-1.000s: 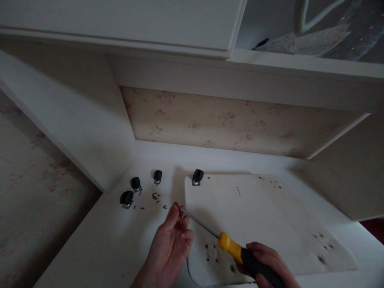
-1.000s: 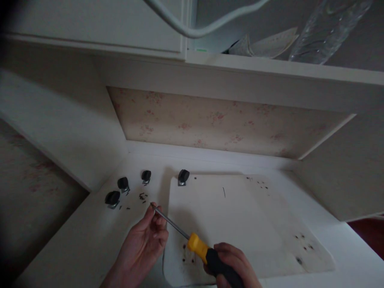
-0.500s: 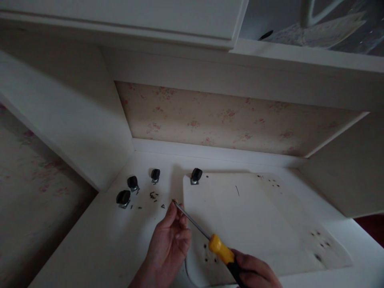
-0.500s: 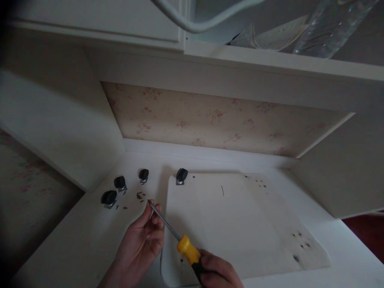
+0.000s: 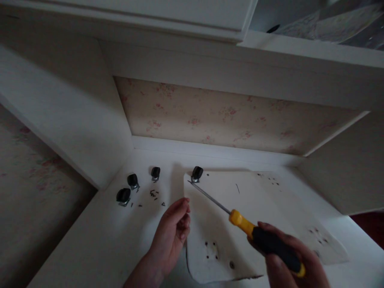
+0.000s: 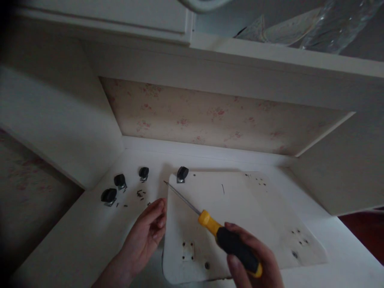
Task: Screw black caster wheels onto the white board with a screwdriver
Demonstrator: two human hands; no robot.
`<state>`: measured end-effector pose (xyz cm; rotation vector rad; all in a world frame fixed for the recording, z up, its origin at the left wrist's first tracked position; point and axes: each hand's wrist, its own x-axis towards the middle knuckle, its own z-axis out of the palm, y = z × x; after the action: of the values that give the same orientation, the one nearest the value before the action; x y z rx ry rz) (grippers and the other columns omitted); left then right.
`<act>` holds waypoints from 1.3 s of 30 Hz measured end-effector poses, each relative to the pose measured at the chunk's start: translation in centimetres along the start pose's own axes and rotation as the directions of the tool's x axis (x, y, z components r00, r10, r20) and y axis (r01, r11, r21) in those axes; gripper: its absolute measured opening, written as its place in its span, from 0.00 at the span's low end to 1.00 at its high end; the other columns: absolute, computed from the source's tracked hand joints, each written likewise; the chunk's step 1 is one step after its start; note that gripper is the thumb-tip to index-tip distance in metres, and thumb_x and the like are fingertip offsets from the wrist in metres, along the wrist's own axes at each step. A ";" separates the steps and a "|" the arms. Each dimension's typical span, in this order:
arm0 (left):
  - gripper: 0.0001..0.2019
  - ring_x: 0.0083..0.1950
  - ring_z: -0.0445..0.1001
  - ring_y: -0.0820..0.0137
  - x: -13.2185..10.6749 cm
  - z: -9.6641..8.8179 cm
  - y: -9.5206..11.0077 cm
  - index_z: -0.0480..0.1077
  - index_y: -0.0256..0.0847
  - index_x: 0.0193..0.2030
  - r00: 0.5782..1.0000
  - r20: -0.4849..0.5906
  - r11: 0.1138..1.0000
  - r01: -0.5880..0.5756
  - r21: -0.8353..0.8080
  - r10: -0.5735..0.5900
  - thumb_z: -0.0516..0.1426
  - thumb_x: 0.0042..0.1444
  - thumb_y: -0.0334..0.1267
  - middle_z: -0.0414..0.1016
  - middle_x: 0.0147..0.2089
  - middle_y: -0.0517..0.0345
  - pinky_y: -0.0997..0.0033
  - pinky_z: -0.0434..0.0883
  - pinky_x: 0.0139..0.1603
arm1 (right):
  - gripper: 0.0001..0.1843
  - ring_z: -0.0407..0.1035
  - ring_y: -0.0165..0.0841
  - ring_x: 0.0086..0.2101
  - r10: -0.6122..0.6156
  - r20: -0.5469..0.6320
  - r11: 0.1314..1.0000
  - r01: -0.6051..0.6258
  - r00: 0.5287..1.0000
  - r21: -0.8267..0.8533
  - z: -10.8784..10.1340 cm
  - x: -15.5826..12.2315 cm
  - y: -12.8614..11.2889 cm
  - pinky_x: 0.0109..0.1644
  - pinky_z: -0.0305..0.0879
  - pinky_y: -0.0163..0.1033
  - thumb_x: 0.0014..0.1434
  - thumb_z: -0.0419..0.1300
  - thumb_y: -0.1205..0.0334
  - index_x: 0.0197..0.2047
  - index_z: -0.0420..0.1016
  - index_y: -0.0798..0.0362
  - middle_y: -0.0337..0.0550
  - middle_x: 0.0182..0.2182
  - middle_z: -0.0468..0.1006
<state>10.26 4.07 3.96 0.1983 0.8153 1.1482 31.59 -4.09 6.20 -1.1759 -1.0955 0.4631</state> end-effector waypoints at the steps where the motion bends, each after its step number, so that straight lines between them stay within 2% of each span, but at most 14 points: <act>1: 0.14 0.24 0.60 0.81 0.6 -0.4 0.0 0.74 0.36 0.36 0.999 0.007 0.992 -0.053 0.116 0.053 0.69 0.45 0.39 0.66 0.27 0.63 0.82 0.54 0.19 | 0.15 0.77 0.41 0.45 0.029 -0.037 0.999 -0.028 0.999 0.024 0.0 1.0 -0.3 0.44 0.79 0.45 0.58 0.64 0.65 0.48 0.72 0.44 0.45 0.45 0.81; 3: 0.13 0.24 0.57 0.79 1.8 -1.2 0.1 0.75 0.37 0.36 0.986 0.011 0.940 -0.161 0.303 0.165 0.67 0.47 0.42 0.62 0.24 0.65 0.80 0.52 0.20 | 0.14 0.79 0.39 0.40 0.033 -0.026 0.998 -0.031 0.999 0.062 0.2 3.4 -0.6 0.39 0.79 0.43 0.58 0.64 0.64 0.47 0.71 0.45 0.44 0.44 0.81; 5: 0.14 0.24 0.55 0.78 2.8 -1.9 0.3 0.75 0.37 0.36 0.970 -0.005 0.879 -0.218 0.424 0.243 0.65 0.49 0.45 0.60 0.23 0.65 0.78 0.51 0.22 | 0.14 0.78 0.36 0.33 -0.010 -0.013 1.000 0.010 1.000 0.006 0.9 6.0 -0.8 0.37 0.79 0.43 0.56 0.66 0.63 0.45 0.71 0.47 0.44 0.41 0.81; 7: 0.15 0.25 0.56 0.77 3.3 -2.4 0.3 0.75 0.38 0.37 0.962 -0.035 0.838 -0.218 0.501 0.271 0.65 0.49 0.47 0.62 0.23 0.64 0.77 0.51 0.23 | 0.13 0.77 0.35 0.29 -0.031 0.041 0.996 0.034 0.999 -0.078 1.8 8.1 -0.6 0.35 0.78 0.43 0.56 0.66 0.60 0.44 0.70 0.48 0.44 0.39 0.81; 11: 0.14 0.29 0.63 0.71 3.3 -2.9 -0.1 0.76 0.39 0.36 0.955 -0.075 0.786 -0.191 0.588 0.287 0.64 0.49 0.47 0.71 0.28 0.58 0.74 0.56 0.28 | 0.14 0.76 0.36 0.32 -0.039 0.211 0.957 0.097 0.977 -0.275 3.7 10.7 0.0 0.36 0.75 0.45 0.58 0.64 0.54 0.44 0.70 0.49 0.47 0.40 0.81; 15: 0.10 0.36 0.69 0.66 2.8 -3.1 -0.4 0.77 0.40 0.34 0.947 -0.065 0.785 -0.220 0.579 0.314 0.65 0.48 0.43 0.77 0.36 0.51 0.73 0.59 0.31 | 0.16 0.76 0.37 0.34 -0.030 0.331 0.890 0.176 0.943 -0.420 5.0 12.0 -0.1 0.35 0.72 0.43 0.59 0.61 0.49 0.45 0.71 0.51 0.49 0.40 0.81; 18: 0.09 0.36 0.69 0.66 2.8 -3.4 -0.9 0.76 0.41 0.35 0.947 -0.055 0.786 -0.230 0.574 0.317 0.66 0.48 0.42 0.76 0.37 0.51 0.72 0.60 0.32 | 0.17 0.74 0.35 0.31 -0.014 0.389 0.839 0.223 0.921 -0.496 5.9 12.6 -0.5 0.31 0.69 0.39 0.61 0.59 0.47 0.45 0.70 0.51 0.46 0.36 0.81; 27: 0.11 0.37 0.70 0.66 4.0 -5.0 -2.4 0.73 0.40 0.38 0.945 0.039 0.766 -0.287 0.575 0.325 0.65 0.50 0.41 0.74 0.36 0.53 0.70 0.63 0.40 | 0.15 0.75 0.36 0.32 -0.003 0.495 0.832 0.277 0.869 -0.481 7.6 13.3 -0.5 0.35 0.69 0.41 0.62 0.57 0.48 0.45 0.68 0.49 0.46 0.37 0.81; 34: 0.11 0.36 0.70 0.67 3.8 -4.8 -2.1 0.73 0.40 0.38 0.957 0.025 0.780 -0.252 0.573 0.290 0.65 0.50 0.41 0.73 0.36 0.52 0.72 0.61 0.35 | 0.14 0.73 0.34 0.30 0.010 0.543 0.789 0.327 0.840 -0.520 8.8 14.1 -1.5 0.31 0.65 0.37 0.64 0.55 0.49 0.45 0.68 0.50 0.45 0.35 0.80; 36: 0.12 0.35 0.69 0.67 3.8 -4.7 -2.2 0.72 0.39 0.38 0.962 0.009 0.792 -0.229 0.566 0.271 0.65 0.50 0.42 0.73 0.37 0.52 0.72 0.61 0.34 | 0.13 0.72 0.34 0.28 0.018 0.580 0.749 0.373 0.815 -0.548 9.7 14.8 -2.2 0.31 0.63 0.37 0.64 0.54 0.49 0.44 0.68 0.50 0.43 0.32 0.79; 39: 0.15 0.34 0.69 0.68 3.8 -4.7 -2.3 0.71 0.39 0.40 0.970 -0.008 0.799 -0.196 0.569 0.244 0.65 0.50 0.44 0.73 0.39 0.52 0.73 0.61 0.33 | 0.12 0.71 0.36 0.30 0.034 0.677 0.659 0.493 0.735 -0.568 11.6 16.0 -3.5 0.33 0.61 0.38 0.65 0.53 0.52 0.43 0.67 0.51 0.42 0.30 0.78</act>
<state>9.43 5.16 -2.41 0.7654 1.2219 1.1069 27.85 12.92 16.19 -1.5632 -2.1723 0.1921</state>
